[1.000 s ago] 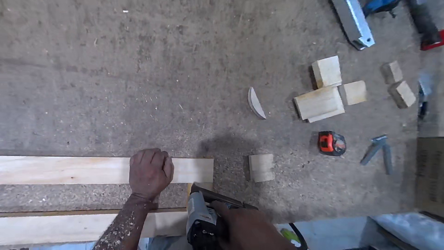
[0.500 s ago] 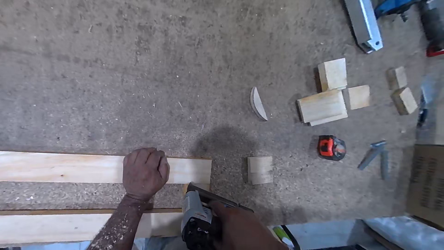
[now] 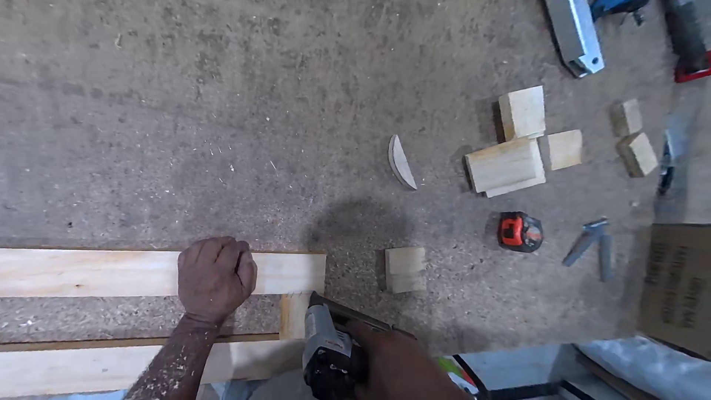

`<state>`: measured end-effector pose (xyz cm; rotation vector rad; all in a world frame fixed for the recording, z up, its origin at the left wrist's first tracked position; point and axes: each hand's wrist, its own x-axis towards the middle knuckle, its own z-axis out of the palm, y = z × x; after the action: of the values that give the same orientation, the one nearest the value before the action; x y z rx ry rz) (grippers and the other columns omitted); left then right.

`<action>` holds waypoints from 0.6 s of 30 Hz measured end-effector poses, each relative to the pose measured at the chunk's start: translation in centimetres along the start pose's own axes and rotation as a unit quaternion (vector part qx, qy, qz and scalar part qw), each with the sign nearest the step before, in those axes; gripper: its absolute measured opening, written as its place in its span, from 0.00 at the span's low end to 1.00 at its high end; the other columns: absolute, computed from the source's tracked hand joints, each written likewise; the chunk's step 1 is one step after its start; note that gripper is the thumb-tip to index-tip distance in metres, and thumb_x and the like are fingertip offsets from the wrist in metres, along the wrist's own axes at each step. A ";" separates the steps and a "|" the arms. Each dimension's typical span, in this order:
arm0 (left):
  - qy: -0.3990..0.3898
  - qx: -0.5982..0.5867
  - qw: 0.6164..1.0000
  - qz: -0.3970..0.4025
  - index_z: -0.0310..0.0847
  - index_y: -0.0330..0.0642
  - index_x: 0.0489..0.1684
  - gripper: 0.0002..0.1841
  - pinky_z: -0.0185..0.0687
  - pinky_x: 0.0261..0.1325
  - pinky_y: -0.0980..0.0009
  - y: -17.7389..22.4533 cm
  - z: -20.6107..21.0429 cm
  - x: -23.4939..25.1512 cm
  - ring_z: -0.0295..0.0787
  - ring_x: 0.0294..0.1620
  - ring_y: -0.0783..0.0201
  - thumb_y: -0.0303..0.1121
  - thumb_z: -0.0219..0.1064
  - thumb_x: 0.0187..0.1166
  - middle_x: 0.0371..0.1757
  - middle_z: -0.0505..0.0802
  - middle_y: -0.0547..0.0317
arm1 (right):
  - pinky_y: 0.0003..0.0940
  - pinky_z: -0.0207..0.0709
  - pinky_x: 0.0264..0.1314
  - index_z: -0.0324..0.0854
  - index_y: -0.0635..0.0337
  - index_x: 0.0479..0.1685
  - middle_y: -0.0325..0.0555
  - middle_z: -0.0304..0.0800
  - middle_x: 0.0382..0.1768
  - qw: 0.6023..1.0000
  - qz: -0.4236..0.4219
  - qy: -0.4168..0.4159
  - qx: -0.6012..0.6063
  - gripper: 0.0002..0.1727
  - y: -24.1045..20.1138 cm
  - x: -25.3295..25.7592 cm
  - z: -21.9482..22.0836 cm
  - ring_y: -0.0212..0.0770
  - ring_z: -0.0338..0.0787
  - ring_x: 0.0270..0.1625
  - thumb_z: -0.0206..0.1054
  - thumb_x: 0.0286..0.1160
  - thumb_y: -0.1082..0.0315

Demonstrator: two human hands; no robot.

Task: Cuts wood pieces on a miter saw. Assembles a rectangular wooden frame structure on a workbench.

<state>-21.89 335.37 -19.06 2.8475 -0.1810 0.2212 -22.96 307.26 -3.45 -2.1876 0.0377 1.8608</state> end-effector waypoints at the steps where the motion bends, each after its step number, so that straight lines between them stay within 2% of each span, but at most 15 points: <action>1: -0.001 0.000 1.000 -0.001 0.92 0.48 0.41 0.22 0.79 0.59 0.46 0.1 0.0 0.0 0.89 0.56 0.46 0.47 0.50 0.82 0.48 0.95 0.51 | 0.67 0.83 0.49 0.72 0.41 0.79 0.56 0.93 0.48 1.000 -0.001 -0.001 0.000 0.39 0.1 0.0 0.0 0.63 0.93 0.51 0.76 0.63 0.45; 2: -0.001 0.001 1.000 -0.002 0.92 0.47 0.41 0.23 0.78 0.59 0.46 0.1 0.0 0.0 0.89 0.56 0.46 0.47 0.50 0.83 0.48 0.95 0.51 | 0.67 0.83 0.49 0.71 0.39 0.81 0.56 0.93 0.48 1.000 -0.002 0.000 -0.002 0.40 0.1 0.0 0.1 0.63 0.93 0.51 0.76 0.63 0.45; 6: 0.006 0.003 1.000 -0.004 0.92 0.48 0.40 0.23 0.79 0.58 0.46 0.1 0.1 0.0 0.90 0.54 0.46 0.48 0.49 0.83 0.47 0.95 0.50 | 0.66 0.83 0.49 0.73 0.43 0.75 0.56 0.93 0.47 1.000 0.007 -0.004 -0.004 0.35 0.0 -0.1 0.1 0.62 0.93 0.52 0.74 0.65 0.45; 9: 0.008 0.002 1.000 -0.004 0.92 0.48 0.40 0.23 0.78 0.59 0.46 0.0 0.1 0.0 0.89 0.55 0.46 0.48 0.49 0.83 0.47 0.95 0.51 | 0.66 0.83 0.49 0.69 0.37 0.83 0.56 0.94 0.47 1.000 0.009 -0.002 -0.005 0.40 0.2 -0.3 0.0 0.62 0.94 0.50 0.73 0.66 0.44; 12: 0.008 0.004 1.000 -0.003 0.92 0.48 0.40 0.23 0.78 0.59 0.47 0.0 0.1 0.0 0.89 0.55 0.47 0.48 0.49 0.82 0.47 0.95 0.51 | 0.66 0.83 0.48 0.68 0.35 0.84 0.55 0.94 0.45 1.000 0.003 0.008 -0.003 0.41 0.9 -0.2 0.2 0.62 0.94 0.49 0.74 0.64 0.44; 16: 0.009 0.004 1.000 -0.001 0.92 0.48 0.40 0.23 0.78 0.59 0.47 -0.1 0.0 0.0 0.89 0.54 0.47 0.48 0.49 0.83 0.47 0.95 0.51 | 0.65 0.83 0.48 0.74 0.43 0.75 0.55 0.93 0.46 1.000 0.011 0.011 -0.014 0.35 0.8 -0.2 0.1 0.61 0.94 0.51 0.74 0.65 0.45; 18: 0.007 0.003 1.000 -0.002 0.92 0.48 0.40 0.23 0.78 0.60 0.47 0.0 0.0 0.0 0.89 0.55 0.47 0.48 0.49 0.83 0.47 0.95 0.51 | 0.65 0.84 0.47 0.75 0.42 0.75 0.54 0.93 0.46 1.000 0.013 0.016 -0.012 0.35 0.7 -0.4 0.0 0.61 0.94 0.50 0.74 0.64 0.45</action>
<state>-21.88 335.39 -19.03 2.8501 -0.1726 0.2424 -23.14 306.51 -3.20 -2.2432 0.0516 1.8487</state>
